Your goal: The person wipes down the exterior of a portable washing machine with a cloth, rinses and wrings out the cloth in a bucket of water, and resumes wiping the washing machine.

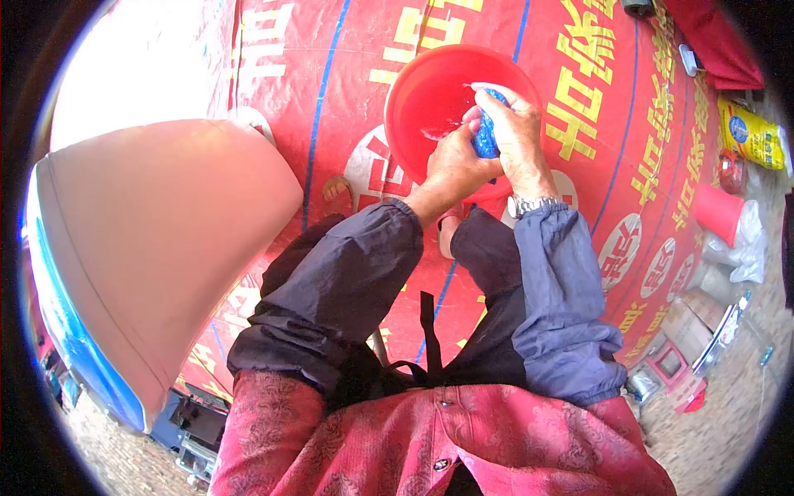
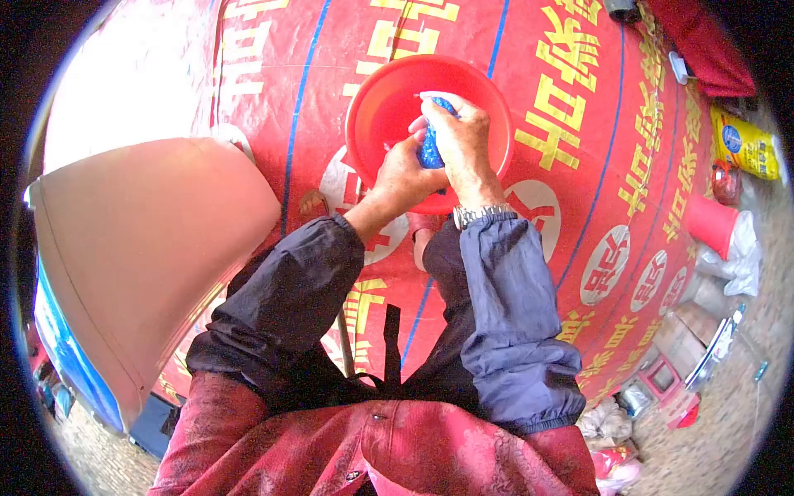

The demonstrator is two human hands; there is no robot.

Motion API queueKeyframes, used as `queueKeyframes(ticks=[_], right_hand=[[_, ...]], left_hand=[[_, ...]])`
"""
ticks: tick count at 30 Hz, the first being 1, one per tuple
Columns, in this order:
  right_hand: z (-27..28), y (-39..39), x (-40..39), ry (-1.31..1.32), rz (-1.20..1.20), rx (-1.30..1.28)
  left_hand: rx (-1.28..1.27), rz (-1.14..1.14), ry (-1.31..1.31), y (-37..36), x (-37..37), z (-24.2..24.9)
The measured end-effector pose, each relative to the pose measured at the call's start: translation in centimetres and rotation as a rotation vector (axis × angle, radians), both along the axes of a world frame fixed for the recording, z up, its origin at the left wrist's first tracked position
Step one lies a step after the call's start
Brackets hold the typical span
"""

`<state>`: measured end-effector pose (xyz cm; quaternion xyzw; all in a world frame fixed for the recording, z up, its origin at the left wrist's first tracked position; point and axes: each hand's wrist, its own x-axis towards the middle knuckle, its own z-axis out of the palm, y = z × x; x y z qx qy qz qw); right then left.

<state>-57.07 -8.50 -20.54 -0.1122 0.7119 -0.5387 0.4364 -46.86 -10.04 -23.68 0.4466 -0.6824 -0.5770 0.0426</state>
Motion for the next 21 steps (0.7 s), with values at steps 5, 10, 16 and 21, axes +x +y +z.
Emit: queueKeyframes(ticks=[5,10,16,21], right_hand=[[-2.0,0.4,-0.3,0.117,-0.012,0.003],[-2.4,0.2,-0.2,0.124,-0.092,-0.016],[-3.9,-0.1,-0.8,-0.001,-0.34,-0.184],[0.5,1.9,-3.1,0.022,-0.48,-0.277]], left_hand=[[-0.071,-0.004,-0.128,0.4,-0.7,0.8],[-0.134,0.002,-0.14,0.6,-1.0,0.6],[-0.477,-0.118,-0.114,0.0,-0.9,0.7],[-0.602,0.053,0.162,0.7,0.5,2.8]])
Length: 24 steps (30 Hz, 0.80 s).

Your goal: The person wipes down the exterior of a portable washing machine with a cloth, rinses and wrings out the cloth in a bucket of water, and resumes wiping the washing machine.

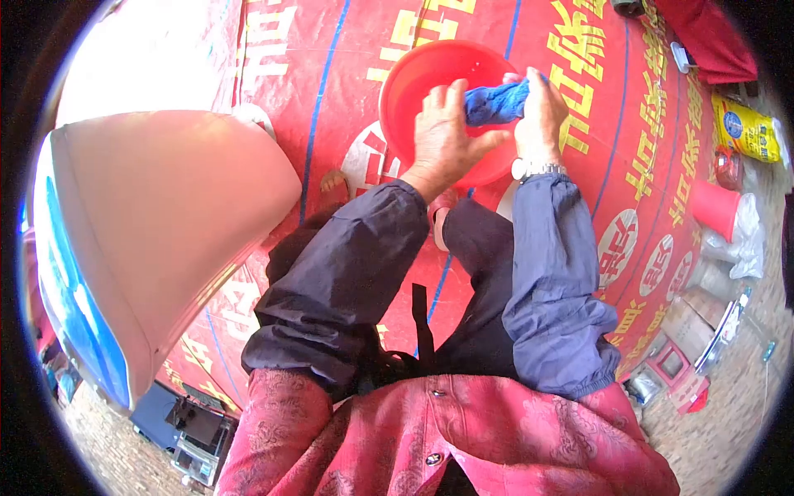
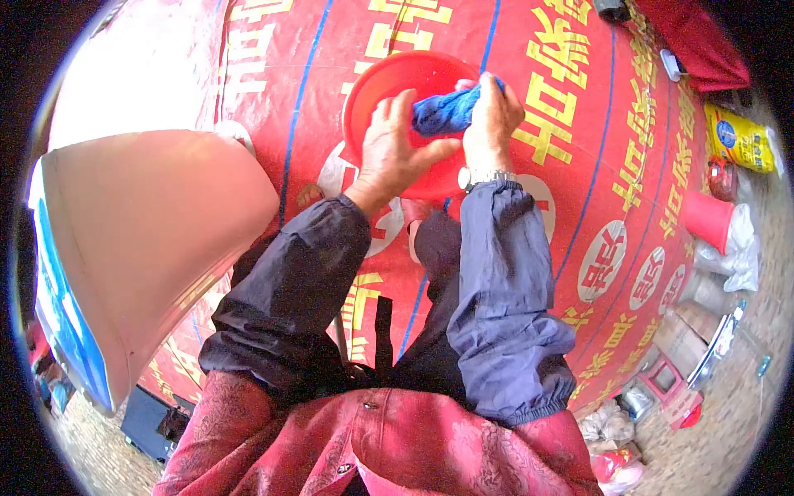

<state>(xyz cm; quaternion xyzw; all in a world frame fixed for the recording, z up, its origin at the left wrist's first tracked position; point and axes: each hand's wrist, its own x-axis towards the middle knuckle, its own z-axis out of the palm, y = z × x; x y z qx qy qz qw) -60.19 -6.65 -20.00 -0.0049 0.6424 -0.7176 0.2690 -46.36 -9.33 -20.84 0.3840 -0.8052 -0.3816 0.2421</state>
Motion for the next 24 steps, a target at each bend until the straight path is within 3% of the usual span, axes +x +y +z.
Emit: queueKeyframes(ticks=[2,5,9,12,16,20,22,24], right_hand=[[-0.8,0.8,-1.1,0.112,-0.044,-0.016],[-0.2,2.5,-1.0,0.057,-0.052,0.002],[-2.5,4.6,-0.4,-0.382,0.056,-0.331],[1.2,6.1,3.7,-0.51,0.105,-0.332],[6.0,8.1,8.3,-0.652,0.125,-0.333],[11.4,10.0,11.0,-0.654,0.192,-0.395],[13.7,11.0,12.5,-0.667,0.234,-0.464],[15.7,12.2,14.2,-0.749,0.269,-0.481]], left_hand=[[0.03,0.083,0.079,-0.5,1.8,0.1],[0.299,0.198,0.205,-0.6,5.9,-0.9],[0.321,0.203,0.167,2.8,10.4,1.7],[0.557,0.201,0.212,7.2,12.5,5.9],[0.649,0.141,0.27,12.7,15.4,10.3],[0.608,0.064,0.225,16.9,18.4,13.5],[0.526,0.015,0.323,19.1,18.8,15.9],[0.28,-0.029,0.321,21.0,19.0,18.9]])
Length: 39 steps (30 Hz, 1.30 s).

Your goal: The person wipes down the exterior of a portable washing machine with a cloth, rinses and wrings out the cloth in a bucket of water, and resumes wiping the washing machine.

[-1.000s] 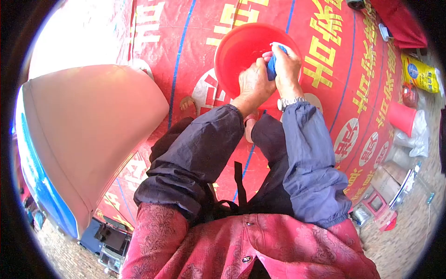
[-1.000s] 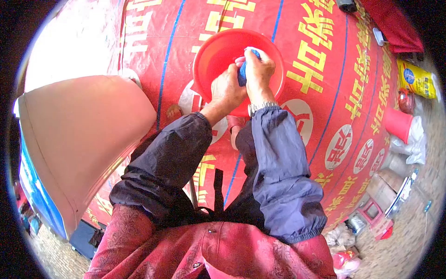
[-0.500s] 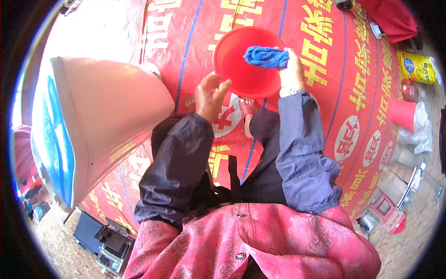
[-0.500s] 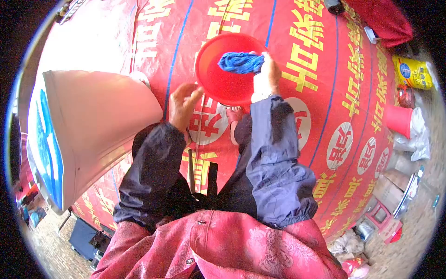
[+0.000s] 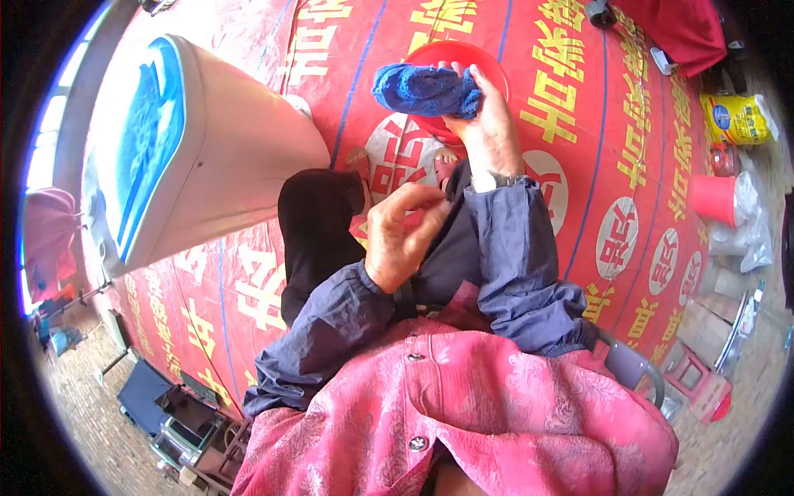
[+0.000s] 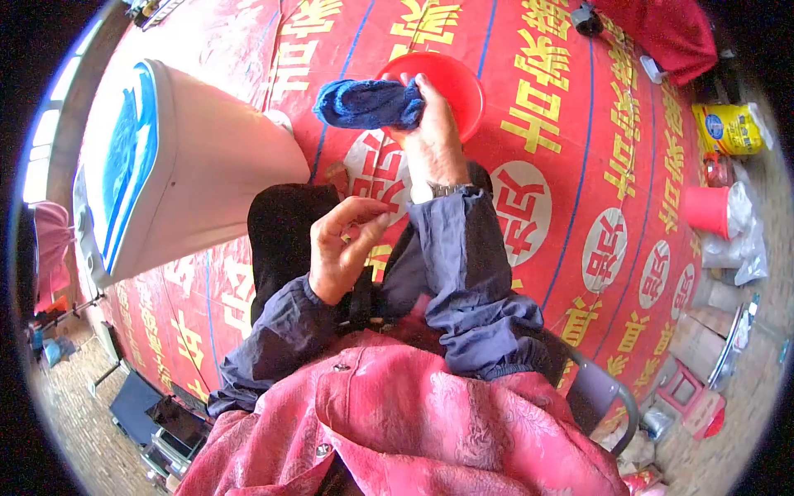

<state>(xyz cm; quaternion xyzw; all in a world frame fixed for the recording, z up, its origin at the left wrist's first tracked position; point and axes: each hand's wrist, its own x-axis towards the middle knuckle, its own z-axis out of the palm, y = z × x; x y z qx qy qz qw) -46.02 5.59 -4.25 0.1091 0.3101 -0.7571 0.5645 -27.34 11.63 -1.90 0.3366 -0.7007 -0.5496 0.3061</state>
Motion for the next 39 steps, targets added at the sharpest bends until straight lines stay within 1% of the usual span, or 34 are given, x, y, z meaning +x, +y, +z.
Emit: queueKeyframes(ticks=[2,5,6,7,10,15,18,19,20,21,22,24,26,28,29,35,39], right_hand=[[2.9,0.8,2.1,-0.093,0.041,0.034],[4.5,2.4,4.6,-0.006,0.083,-0.045],[5.3,2.9,5.2,0.019,0.098,-0.061],[5.6,2.9,5.7,-0.057,0.063,-0.063],[5.2,2.7,6.3,-0.142,0.035,-0.089],[4.5,2.8,7.2,-0.141,0.007,-0.156],[4.1,2.5,7.2,-0.158,0.024,-0.231],[4.1,2.5,7.3,-0.172,0.035,-0.257],[4.1,2.7,7.7,0.07,0.03,-0.244],[4.6,3.1,8.3,0.311,0.025,-0.227],[4.6,2.9,8.5,0.344,0.016,-0.227],[4.7,2.5,9.0,0.41,-0.002,-0.225],[5.1,1.6,8.4,-0.146,0.013,-0.221],[5.7,1.4,9.5,-0.083,-0.01,-0.182],[5.9,1.4,10.0,-0.052,-0.024,-0.164],[5.9,1.5,10.4,0.051,-0.077,-0.132],[5.1,1.9,9.6,0.005,-0.043,-0.16]], left_hand=[[-0.19,-0.036,-0.023,1.1,0.4,3.0],[-0.382,-0.03,0.033,2.4,1.2,4.2],[-0.39,-0.024,0.026,2.8,1.6,4.6],[-0.398,-0.02,0.019,3.1,1.9,5.0],[-0.41,-0.04,0.003,4.1,2.9,5.7],[-0.495,-0.106,0.085,4.7,4.9,5.8],[-0.72,-0.161,0.142,5.1,6.2,5.9],[-0.756,-0.205,0.129,5.3,6.7,6.1],[-0.79,-0.211,0.162,5.6,7.0,6.1],[-0.781,-0.23,0.158,5.8,7.5,6.4],[-0.773,-0.248,0.155,6.0,7.9,6.6],[-0.635,-0.253,0.214,6.0,8.6,6.5],[-0.477,-0.265,0.275,5.9,9.1,6.5],[-0.296,-0.288,0.339,5.7,9.7,6.8],[-0.278,-0.315,0.326,5.6,9.9,6.8],[-0.285,-0.325,0.337,5.5,9.8,6.7],[-0.24,-0.345,0.353,5.5,9.5,6.4]])
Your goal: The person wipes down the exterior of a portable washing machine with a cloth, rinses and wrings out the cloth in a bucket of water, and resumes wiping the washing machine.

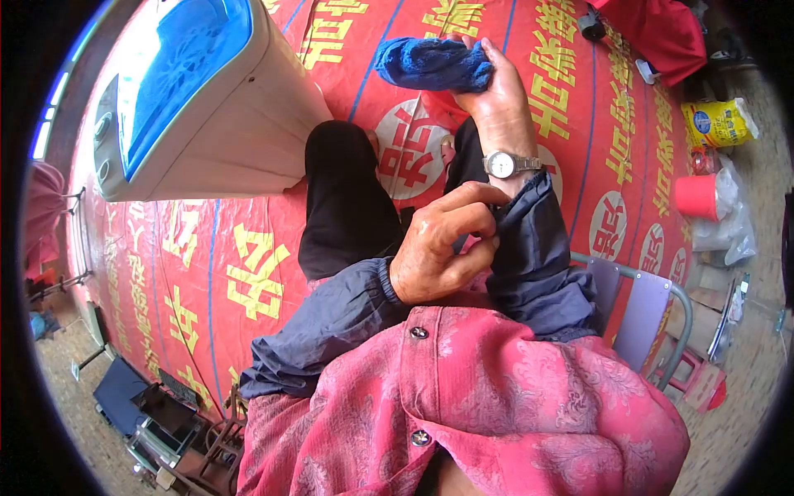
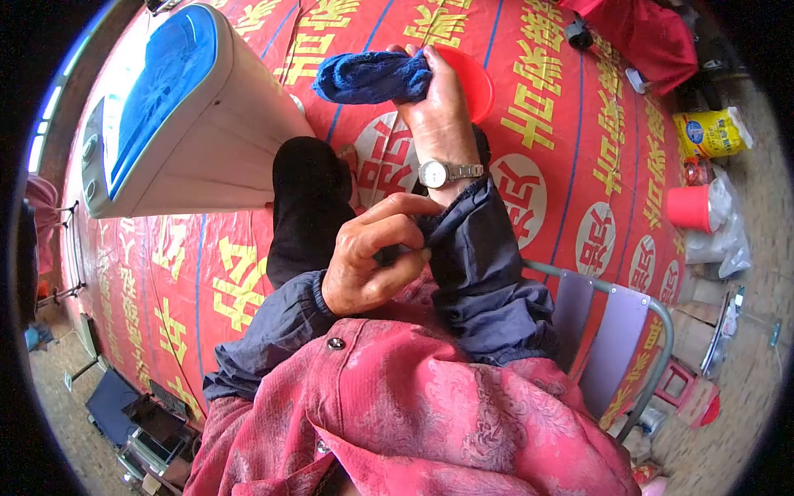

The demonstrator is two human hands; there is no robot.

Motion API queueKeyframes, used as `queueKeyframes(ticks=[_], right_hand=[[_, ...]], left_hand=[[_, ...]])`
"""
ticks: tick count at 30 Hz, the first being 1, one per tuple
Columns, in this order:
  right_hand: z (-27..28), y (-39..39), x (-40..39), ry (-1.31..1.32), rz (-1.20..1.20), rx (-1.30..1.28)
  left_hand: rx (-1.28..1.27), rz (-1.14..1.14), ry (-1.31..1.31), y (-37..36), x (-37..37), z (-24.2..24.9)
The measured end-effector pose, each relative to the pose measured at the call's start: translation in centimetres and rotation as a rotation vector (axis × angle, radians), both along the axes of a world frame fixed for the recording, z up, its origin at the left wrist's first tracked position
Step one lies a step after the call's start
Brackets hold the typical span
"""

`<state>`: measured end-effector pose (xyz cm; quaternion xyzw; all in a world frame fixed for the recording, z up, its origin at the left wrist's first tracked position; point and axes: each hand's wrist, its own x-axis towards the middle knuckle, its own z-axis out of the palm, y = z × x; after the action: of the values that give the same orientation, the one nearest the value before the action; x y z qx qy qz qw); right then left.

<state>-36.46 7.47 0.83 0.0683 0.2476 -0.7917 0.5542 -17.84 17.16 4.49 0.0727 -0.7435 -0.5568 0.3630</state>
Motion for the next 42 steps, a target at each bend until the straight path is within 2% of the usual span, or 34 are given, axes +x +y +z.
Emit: queueKeyframes(ticks=[11,23,29,35,36,42], right_hand=[[0.4,0.0,-0.4,-0.058,0.002,0.07],[0.5,-0.3,-0.1,0.061,0.008,0.121],[-0.5,-0.3,-0.5,-0.037,0.043,0.039],[-1.0,-0.4,-0.1,0.005,0.035,0.037],[-0.9,-0.3,0.1,0.048,0.036,0.043],[-0.7,0.5,1.0,0.17,0.055,0.062]], left_hand=[[0.133,-0.037,0.026,-0.1,-0.5,-0.2],[0.127,-0.005,0.005,-0.5,-0.3,-0.5],[0.134,-0.002,-0.028,-0.9,0.0,-0.8],[0.279,-0.008,-0.097,-1.7,0.7,-0.6],[0.212,0.015,-0.065,-1.8,0.6,-1.1],[0.421,0.117,-0.113,-1.2,0.4,-1.1]])
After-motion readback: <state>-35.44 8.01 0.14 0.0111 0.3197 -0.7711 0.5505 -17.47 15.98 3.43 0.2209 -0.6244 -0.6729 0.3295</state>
